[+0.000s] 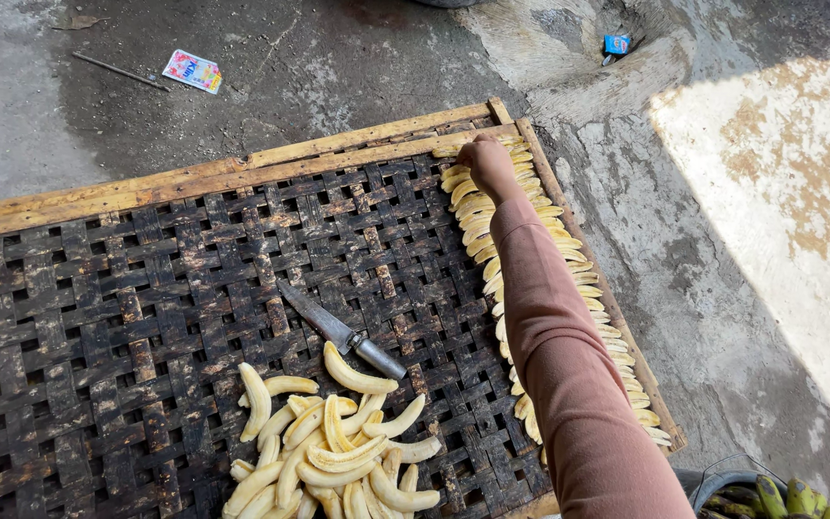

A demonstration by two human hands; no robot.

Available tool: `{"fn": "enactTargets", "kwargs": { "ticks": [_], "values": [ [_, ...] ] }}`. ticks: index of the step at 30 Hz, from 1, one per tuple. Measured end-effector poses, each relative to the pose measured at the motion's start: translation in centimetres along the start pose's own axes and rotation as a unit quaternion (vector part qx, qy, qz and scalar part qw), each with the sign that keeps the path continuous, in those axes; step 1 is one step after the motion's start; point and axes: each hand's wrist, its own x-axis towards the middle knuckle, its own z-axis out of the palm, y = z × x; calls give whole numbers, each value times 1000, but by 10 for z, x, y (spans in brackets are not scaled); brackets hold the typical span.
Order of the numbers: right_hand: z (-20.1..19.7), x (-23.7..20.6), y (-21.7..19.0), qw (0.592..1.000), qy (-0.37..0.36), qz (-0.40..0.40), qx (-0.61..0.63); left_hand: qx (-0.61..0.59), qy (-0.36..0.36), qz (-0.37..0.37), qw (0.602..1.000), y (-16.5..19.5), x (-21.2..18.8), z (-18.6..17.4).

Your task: The person sits on the ground beside a woven bamboo drying tray and picks peeled banana halves one at a time from a loose pile, placing them in neat rows along the tray's edge. A knife rests on the tray but is not used; the person continues filling the rows with banana halves.

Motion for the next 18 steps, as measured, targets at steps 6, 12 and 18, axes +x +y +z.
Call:
{"fn": "enactTargets", "kwargs": {
  "ticks": [6,12,18],
  "values": [
    [-10,-29,-76,994,67,10,89,-29,5,67,997,7,-48,-15],
    [-26,-145,-248,917,-223,-152,295,12,-11,235,972,33,-135,15],
    [-137,-249,-364,844,-410,-251,240,321,58,315,892,81,-217,48]
  ]
}}
